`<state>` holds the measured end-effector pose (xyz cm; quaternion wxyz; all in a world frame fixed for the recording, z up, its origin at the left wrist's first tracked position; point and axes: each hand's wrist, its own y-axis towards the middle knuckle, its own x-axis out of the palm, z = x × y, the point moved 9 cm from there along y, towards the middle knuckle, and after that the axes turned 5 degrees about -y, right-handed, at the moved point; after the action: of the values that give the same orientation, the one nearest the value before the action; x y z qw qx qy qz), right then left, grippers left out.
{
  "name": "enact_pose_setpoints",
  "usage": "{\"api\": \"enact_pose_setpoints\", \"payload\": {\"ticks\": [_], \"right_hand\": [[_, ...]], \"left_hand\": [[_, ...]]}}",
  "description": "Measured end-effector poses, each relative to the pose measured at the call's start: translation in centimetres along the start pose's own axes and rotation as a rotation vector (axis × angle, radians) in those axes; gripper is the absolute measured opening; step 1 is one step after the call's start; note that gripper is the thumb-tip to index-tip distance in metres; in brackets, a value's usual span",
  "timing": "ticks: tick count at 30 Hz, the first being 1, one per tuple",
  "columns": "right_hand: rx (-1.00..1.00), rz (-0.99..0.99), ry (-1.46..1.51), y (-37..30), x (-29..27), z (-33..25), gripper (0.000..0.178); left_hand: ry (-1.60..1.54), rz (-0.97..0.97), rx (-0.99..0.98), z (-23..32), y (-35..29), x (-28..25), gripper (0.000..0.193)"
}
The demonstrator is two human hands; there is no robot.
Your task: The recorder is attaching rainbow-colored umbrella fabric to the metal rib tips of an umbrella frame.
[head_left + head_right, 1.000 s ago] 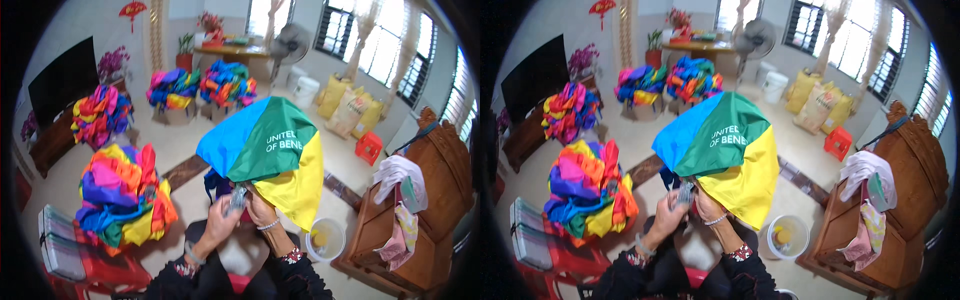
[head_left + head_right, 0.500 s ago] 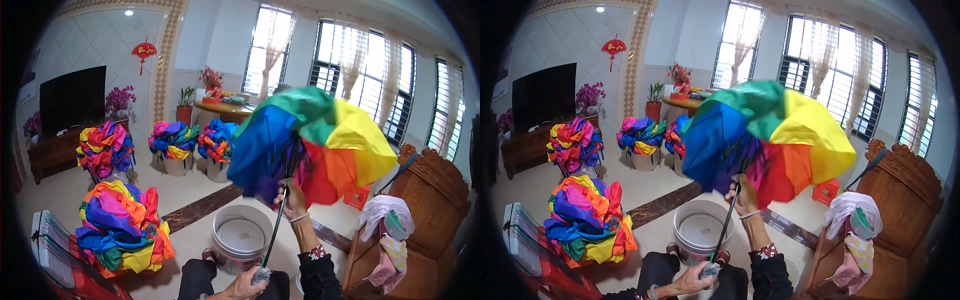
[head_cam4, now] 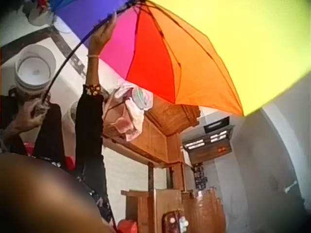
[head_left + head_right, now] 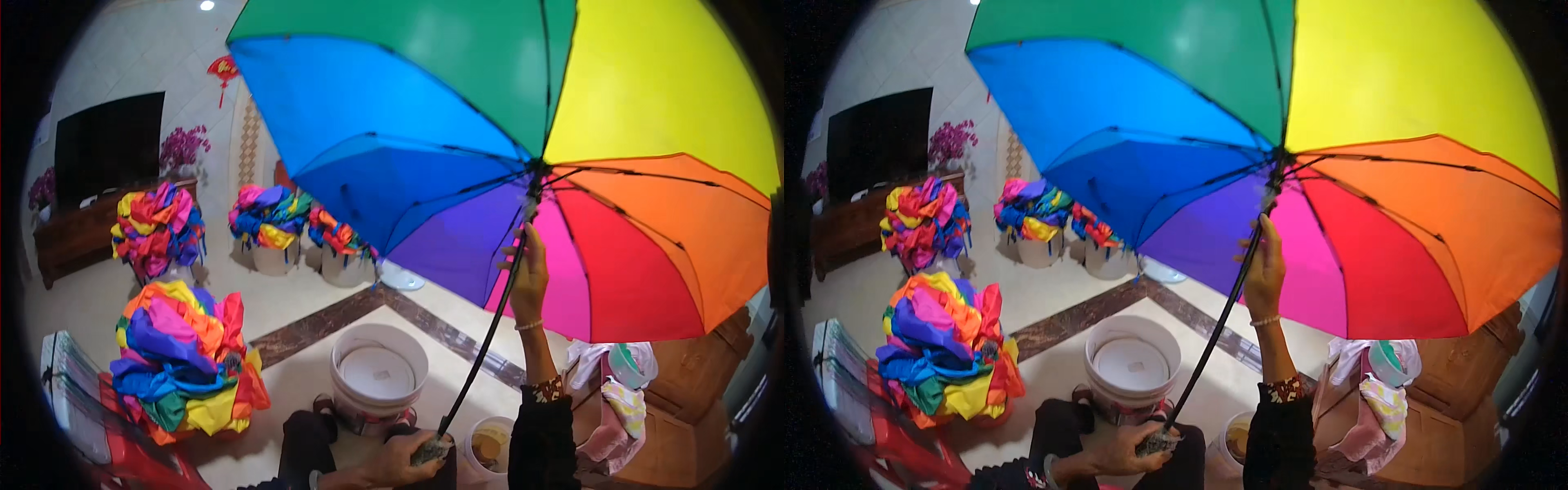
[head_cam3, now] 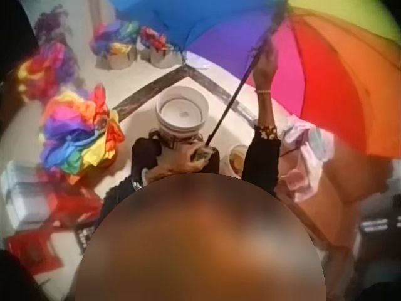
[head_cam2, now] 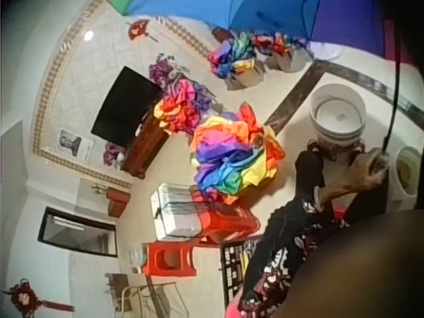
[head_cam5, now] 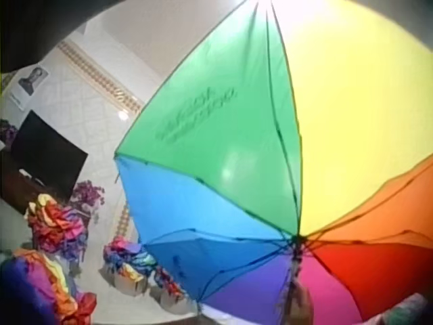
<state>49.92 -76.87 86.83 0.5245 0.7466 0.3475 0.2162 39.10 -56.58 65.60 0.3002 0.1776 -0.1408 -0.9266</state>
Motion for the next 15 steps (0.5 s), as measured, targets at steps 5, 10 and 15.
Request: {"api": "enact_pose_setpoints", "payload": {"ticks": [5,10,15], "right_hand": [[-0.194,0.009,-0.335,-0.2,0.3,-1.1,0.037],[0.086,-0.162,-0.232,4.8,1.4,-1.3,0.027],[0.07,-0.4,-0.241,5.8,4.5,3.4,0.02]], "left_hand": [[-0.231,0.044,0.06,2.2,0.2,0.0,0.042],[-0.696,0.065,-0.339,-5.8,-5.0,3.4,0.04],[-0.434,0.061,-0.19,-9.0,-10.2,7.0,0.034]]}}
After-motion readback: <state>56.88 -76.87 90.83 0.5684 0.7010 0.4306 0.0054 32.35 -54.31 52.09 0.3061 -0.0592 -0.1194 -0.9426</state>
